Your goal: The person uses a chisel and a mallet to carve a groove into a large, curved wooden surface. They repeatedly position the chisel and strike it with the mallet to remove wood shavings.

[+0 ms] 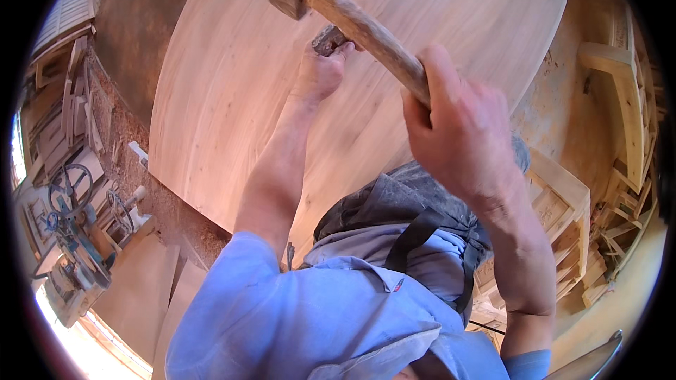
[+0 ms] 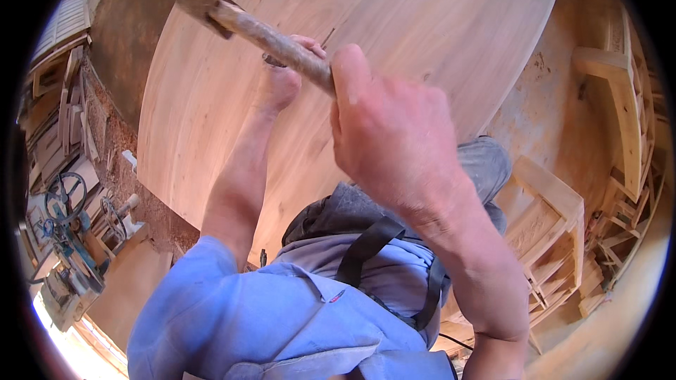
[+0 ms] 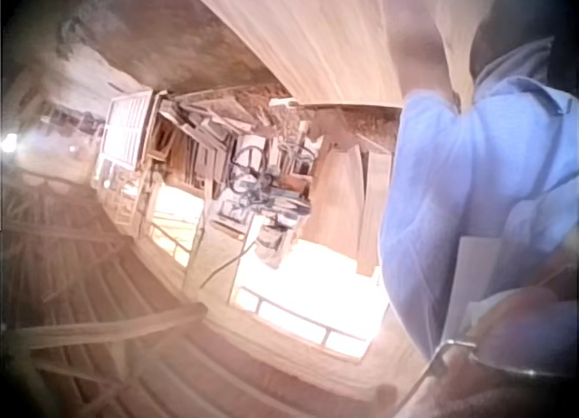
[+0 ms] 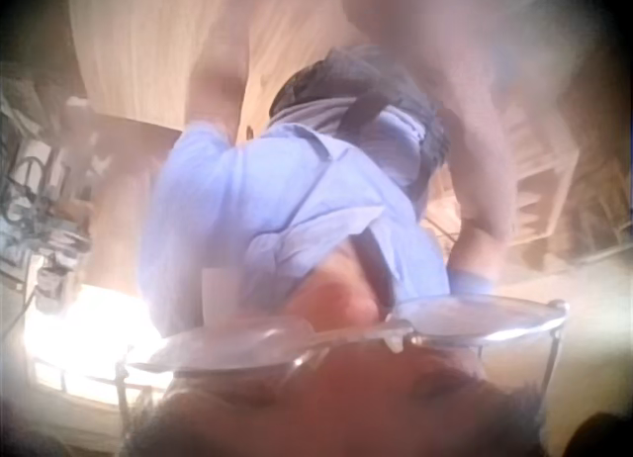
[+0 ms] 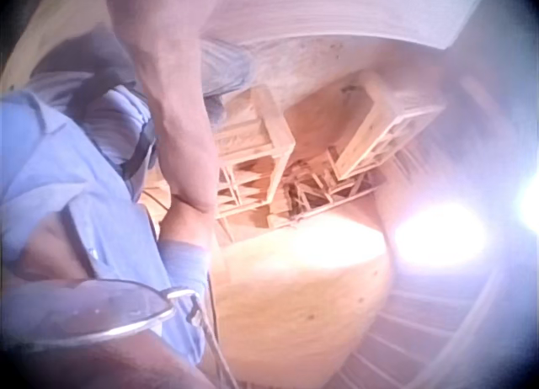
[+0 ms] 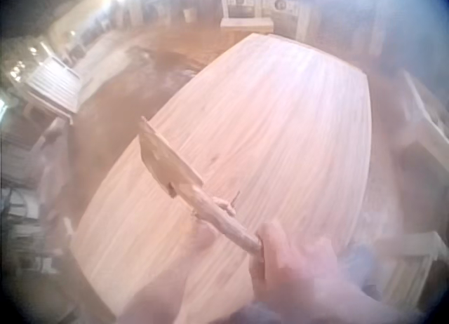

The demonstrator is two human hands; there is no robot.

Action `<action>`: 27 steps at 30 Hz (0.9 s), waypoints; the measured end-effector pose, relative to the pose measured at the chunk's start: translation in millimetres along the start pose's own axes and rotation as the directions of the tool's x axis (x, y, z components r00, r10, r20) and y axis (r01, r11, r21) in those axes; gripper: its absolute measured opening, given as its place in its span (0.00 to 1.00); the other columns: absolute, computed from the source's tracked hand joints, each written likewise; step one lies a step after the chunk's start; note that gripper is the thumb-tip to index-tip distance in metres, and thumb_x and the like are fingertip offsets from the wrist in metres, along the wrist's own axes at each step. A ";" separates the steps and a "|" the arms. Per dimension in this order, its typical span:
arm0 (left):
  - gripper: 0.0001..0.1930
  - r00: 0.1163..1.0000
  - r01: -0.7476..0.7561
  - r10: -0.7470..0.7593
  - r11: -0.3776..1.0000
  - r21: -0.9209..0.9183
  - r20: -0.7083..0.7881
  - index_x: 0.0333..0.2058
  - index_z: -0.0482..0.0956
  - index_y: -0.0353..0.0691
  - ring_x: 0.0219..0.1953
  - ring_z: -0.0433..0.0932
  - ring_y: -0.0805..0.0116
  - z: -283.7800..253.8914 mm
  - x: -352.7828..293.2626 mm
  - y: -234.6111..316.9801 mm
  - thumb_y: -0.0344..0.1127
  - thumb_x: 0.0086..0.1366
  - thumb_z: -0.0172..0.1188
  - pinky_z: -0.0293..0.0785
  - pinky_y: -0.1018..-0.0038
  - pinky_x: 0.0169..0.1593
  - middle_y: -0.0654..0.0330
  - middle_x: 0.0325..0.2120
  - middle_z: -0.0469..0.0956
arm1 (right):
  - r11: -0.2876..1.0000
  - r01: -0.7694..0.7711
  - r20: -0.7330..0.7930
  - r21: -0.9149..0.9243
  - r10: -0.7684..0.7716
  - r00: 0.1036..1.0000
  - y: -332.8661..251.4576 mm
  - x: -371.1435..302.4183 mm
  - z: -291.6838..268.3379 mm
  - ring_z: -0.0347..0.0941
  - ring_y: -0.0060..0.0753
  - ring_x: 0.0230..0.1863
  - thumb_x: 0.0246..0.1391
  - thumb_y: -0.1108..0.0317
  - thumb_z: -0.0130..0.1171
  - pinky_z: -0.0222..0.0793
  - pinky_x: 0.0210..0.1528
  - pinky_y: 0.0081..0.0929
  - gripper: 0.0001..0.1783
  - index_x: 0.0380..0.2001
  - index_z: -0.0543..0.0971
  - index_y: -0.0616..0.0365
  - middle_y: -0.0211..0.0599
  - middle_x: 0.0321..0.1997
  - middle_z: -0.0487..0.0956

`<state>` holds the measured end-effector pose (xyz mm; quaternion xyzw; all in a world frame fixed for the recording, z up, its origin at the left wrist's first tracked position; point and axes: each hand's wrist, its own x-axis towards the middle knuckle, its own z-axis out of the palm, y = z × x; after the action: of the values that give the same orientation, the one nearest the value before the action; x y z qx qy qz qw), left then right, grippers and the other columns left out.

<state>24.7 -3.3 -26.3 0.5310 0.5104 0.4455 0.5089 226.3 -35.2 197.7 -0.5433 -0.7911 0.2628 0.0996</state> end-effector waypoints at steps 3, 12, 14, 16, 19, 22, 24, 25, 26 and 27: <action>0.08 0.992 0.122 -0.120 0.990 0.069 -0.039 0.46 0.78 0.35 0.43 0.82 0.69 -1.9 0.0 -14.4 0.21 0.72 0.53 0.79 0.70 0.50 0.59 0.38 0.84 | 0.995 -0.078 0.130 -0.055 0.085 0.988 17.7 3.7 18.0 0.79 0.62 0.30 0.58 0.73 0.55 0.73 0.32 0.54 0.07 0.37 0.69 0.61 0.54 0.26 0.81; 0.07 0.997 -0.018 0.006 0.987 -0.159 -0.075 0.46 0.79 0.35 0.42 0.83 0.66 5.7 -15.0 39.3 0.23 0.73 0.56 0.78 0.69 0.52 0.59 0.35 0.84 | 0.756 -0.531 0.133 0.383 0.524 0.841 67.3 -64.4 49.1 0.78 0.52 0.26 0.57 0.70 0.58 0.73 0.31 0.43 0.10 0.37 0.72 0.64 0.50 0.24 0.78; 0.06 0.992 0.023 -0.057 0.957 -0.288 -0.108 0.44 0.79 0.36 0.41 0.83 0.64 -9.6 0.6 30.3 0.23 0.73 0.55 0.78 0.66 0.55 0.58 0.35 0.84 | 0.543 -0.688 0.278 0.481 0.650 0.707 73.2 -77.3 60.0 0.77 0.39 0.21 0.57 0.69 0.59 0.73 0.26 0.38 0.10 0.36 0.72 0.64 0.42 0.21 0.76; 0.06 0.987 0.081 -0.128 0.918 -0.389 -0.097 0.43 0.78 0.37 0.41 0.83 0.61 -24.7 11.3 25.1 0.22 0.73 0.54 0.78 0.61 0.57 0.57 0.34 0.84 | 0.456 -0.701 0.326 0.548 0.656 0.681 72.1 -88.4 64.4 0.73 0.23 0.18 0.58 0.69 0.60 0.70 0.20 0.28 0.09 0.35 0.72 0.63 0.32 0.21 0.74; 0.06 0.988 0.141 -0.153 0.895 -0.424 0.006 0.43 0.78 0.38 0.41 0.83 0.59 -36.9 15.7 21.6 0.23 0.73 0.53 0.77 0.52 0.60 0.55 0.34 0.83 | 0.403 -0.698 0.338 0.592 0.661 0.669 72.6 -95.3 66.4 0.72 0.22 0.17 0.58 0.70 0.61 0.70 0.19 0.26 0.09 0.34 0.71 0.61 0.30 0.21 0.75; 0.07 0.995 0.072 -0.032 0.897 -0.435 0.098 0.43 0.79 0.39 0.42 0.82 0.58 -40.8 10.2 12.0 0.24 0.73 0.53 0.74 0.46 0.63 0.56 0.33 0.82 | 0.401 -0.681 0.316 0.612 0.665 0.676 74.0 -94.7 66.2 0.72 0.21 0.17 0.59 0.70 0.61 0.70 0.19 0.26 0.09 0.34 0.71 0.60 0.29 0.21 0.74; 0.08 0.995 0.002 0.059 0.802 -0.598 0.083 0.43 0.80 0.40 0.42 0.81 0.57 -45.8 11.0 5.3 0.25 0.73 0.53 0.73 0.44 0.64 0.56 0.32 0.81 | 0.424 -0.688 0.316 0.589 0.663 0.679 74.4 -93.1 66.9 0.71 0.21 0.16 0.59 0.70 0.61 0.70 0.19 0.26 0.08 0.34 0.71 0.60 0.29 0.22 0.74; 0.08 0.999 0.021 0.012 0.777 -0.629 0.049 0.44 0.81 0.41 0.41 0.81 0.56 -47.7 13.9 5.3 0.26 0.73 0.53 0.73 0.44 0.63 0.57 0.31 0.80 | 0.421 -0.695 0.329 0.583 0.659 0.676 75.0 -93.2 66.8 0.72 0.21 0.17 0.59 0.70 0.61 0.70 0.19 0.26 0.08 0.34 0.71 0.61 0.29 0.22 0.74; 0.08 0.999 0.038 -0.037 0.751 -0.659 0.015 0.44 0.82 0.41 0.41 0.81 0.56 -50.1 17.4 5.5 0.27 0.73 0.54 0.74 0.44 0.61 0.57 0.31 0.80 | 0.419 -0.702 0.343 0.576 0.656 0.673 76.0 -93.4 66.8 0.72 0.22 0.17 0.59 0.70 0.61 0.70 0.19 0.26 0.08 0.35 0.72 0.61 0.29 0.22 0.74; 0.08 0.996 0.056 -0.087 0.722 -0.690 -0.010 0.45 0.82 0.42 0.40 0.80 0.56 -50.7 20.0 7.3 0.28 0.73 0.55 0.75 0.44 0.60 0.57 0.30 0.80 | 0.413 -0.710 0.355 0.571 0.656 0.666 76.9 -94.2 68.0 0.72 0.22 0.17 0.59 0.70 0.61 0.70 0.20 0.26 0.09 0.35 0.72 0.61 0.30 0.22 0.75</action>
<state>-23.3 21.3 -15.6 0.2749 0.3394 0.5941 0.6755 295.0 -121.2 112.2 -0.7323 -0.3529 0.5650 0.1415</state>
